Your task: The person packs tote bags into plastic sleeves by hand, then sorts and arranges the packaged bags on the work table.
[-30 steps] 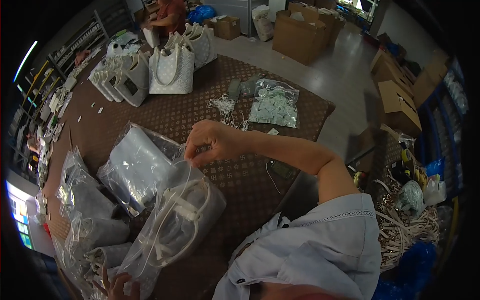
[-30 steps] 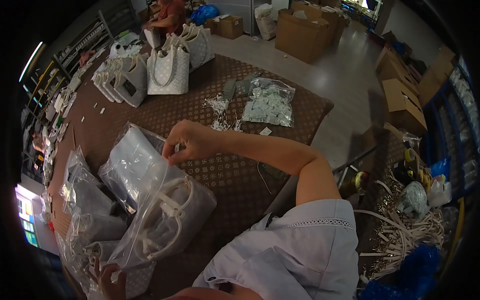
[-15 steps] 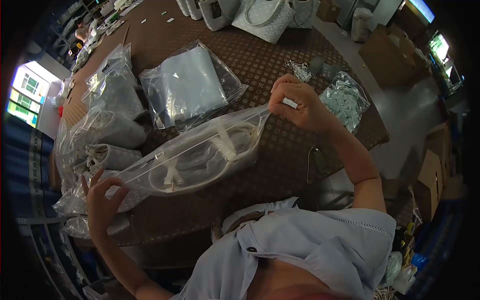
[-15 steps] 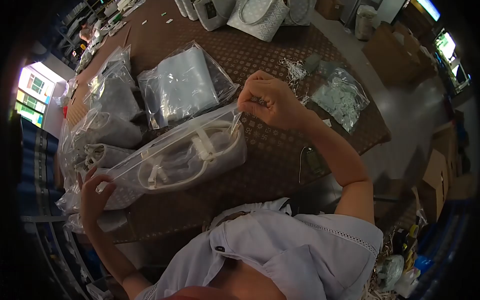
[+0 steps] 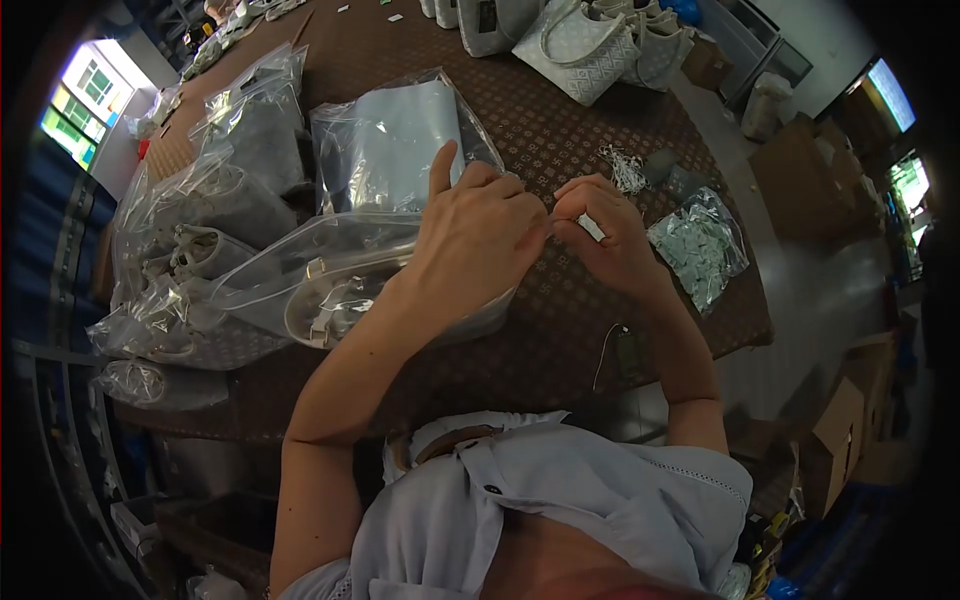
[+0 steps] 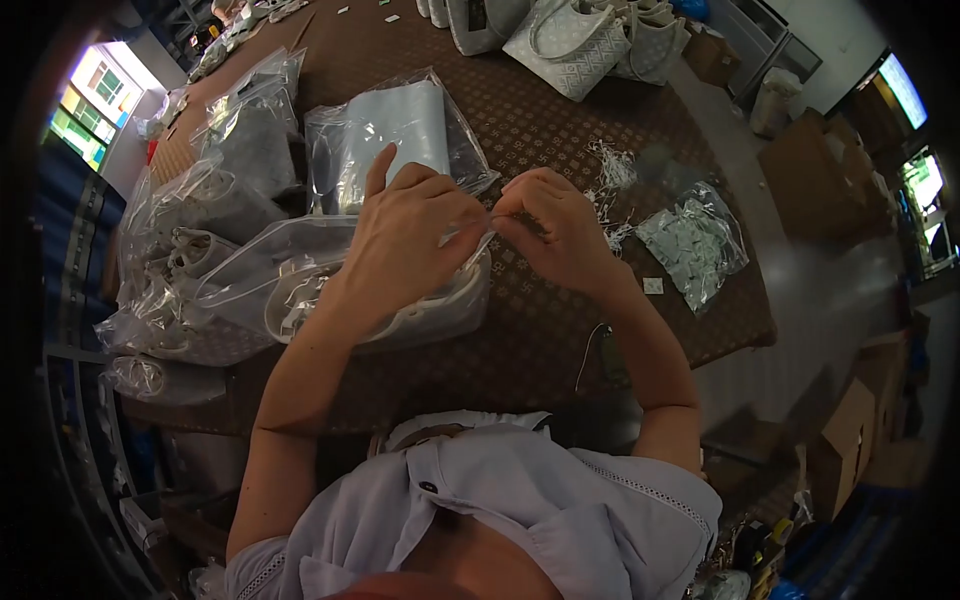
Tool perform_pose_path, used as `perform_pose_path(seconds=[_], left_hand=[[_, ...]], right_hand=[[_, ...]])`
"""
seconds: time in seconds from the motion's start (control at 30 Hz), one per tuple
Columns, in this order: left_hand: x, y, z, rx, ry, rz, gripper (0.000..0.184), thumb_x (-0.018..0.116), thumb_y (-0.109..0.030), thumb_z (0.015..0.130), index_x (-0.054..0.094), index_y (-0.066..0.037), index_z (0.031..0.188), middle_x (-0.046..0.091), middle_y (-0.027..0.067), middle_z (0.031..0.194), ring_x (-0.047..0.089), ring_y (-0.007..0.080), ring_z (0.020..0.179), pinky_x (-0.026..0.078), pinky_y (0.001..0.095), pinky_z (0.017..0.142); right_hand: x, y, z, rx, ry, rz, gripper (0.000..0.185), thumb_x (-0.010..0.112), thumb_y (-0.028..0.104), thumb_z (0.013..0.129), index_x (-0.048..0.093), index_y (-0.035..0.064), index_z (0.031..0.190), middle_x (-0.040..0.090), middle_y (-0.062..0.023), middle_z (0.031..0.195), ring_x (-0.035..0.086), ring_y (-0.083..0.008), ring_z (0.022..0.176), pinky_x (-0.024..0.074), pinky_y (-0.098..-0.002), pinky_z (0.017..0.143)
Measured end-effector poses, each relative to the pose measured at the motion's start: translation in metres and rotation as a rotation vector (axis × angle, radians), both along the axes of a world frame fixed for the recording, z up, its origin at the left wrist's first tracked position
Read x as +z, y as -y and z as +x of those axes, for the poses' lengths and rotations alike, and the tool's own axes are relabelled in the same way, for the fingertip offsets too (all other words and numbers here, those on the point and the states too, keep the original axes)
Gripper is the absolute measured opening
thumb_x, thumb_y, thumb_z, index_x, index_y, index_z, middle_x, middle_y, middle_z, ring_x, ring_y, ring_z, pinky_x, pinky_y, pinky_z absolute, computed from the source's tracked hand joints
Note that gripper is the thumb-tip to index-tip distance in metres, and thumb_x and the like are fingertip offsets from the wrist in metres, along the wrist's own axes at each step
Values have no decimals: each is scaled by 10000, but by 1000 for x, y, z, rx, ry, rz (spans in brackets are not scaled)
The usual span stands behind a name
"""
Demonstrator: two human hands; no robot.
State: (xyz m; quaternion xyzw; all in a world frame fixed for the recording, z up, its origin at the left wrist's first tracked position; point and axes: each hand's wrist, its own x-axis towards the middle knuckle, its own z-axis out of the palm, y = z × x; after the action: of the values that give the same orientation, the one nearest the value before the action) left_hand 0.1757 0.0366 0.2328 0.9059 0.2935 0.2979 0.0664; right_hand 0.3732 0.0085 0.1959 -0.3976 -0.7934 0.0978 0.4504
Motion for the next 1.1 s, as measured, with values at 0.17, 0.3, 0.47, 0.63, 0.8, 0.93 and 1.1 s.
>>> perform_pose_path(seconds=[0.17, 0.3, 0.47, 0.63, 0.8, 0.93, 1.1], left_hand=[[-2, -1, 5, -2, 23, 4, 64, 650, -150, 749, 668, -90, 732, 633, 9, 790, 565, 198, 905, 234, 524, 1056], [-6, 3, 9, -3, 42, 50, 43, 655, -137, 741, 654, -95, 732, 626, 13, 777, 565, 186, 880, 248, 489, 1047], [-11, 5, -14, 55, -15, 144, 50, 674, -151, 734, 644, -114, 748, 604, -7, 773, 553, 174, 869, 247, 476, 1041], [-19, 12, -73, 174, -79, 184, 62, 685, -152, 759, 636, -124, 784, 585, -25, 803, 538, 160, 955, 166, 502, 1093], [-18, 17, -130, 258, -136, 243, 66, 660, -165, 774, 628, -119, 739, 573, -26, 807, 531, 164, 959, 92, 543, 1104], [-8, 25, -164, 325, -212, 257, 71, 670, -144, 766, 608, -133, 732, 563, -38, 821, 516, 151, 1011, 40, 552, 1114], [-3, 19, -205, 385, -255, 236, 73, 665, -155, 775, 602, -126, 753, 578, -36, 879, 493, 168, 1089, 33, 557, 1114]], right_hand=[[-2, -1, 1, 52, 3, 33, 124, 685, 76, 750, 574, 40, 793, 617, -69, 807, 602, -272, 831, 477, -358, 737], [2, 2, 0, 51, 10, 50, 113, 672, 61, 760, 563, 40, 778, 605, -67, 775, 597, -281, 824, 475, -361, 732], [5, 3, -1, 49, 50, 111, 104, 665, 47, 778, 562, 40, 765, 602, -57, 755, 581, -276, 822, 468, -354, 736], [2, 12, 0, -55, 52, 56, 111, 669, 58, 787, 564, 44, 754, 610, -39, 768, 560, -248, 860, 451, -342, 760], [0, 25, 5, -71, 78, 20, 116, 668, 65, 793, 560, 43, 756, 606, -36, 771, 544, -249, 858, 445, -349, 772], [6, 35, 4, -93, 82, -20, 127, 669, 74, 796, 553, 45, 754, 594, -30, 761, 529, -248, 851, 438, -359, 786], [7, 47, 7, -129, 66, -45, 122, 647, 48, 799, 538, 46, 743, 575, -24, 744, 517, -234, 845, 428, -350, 783]])
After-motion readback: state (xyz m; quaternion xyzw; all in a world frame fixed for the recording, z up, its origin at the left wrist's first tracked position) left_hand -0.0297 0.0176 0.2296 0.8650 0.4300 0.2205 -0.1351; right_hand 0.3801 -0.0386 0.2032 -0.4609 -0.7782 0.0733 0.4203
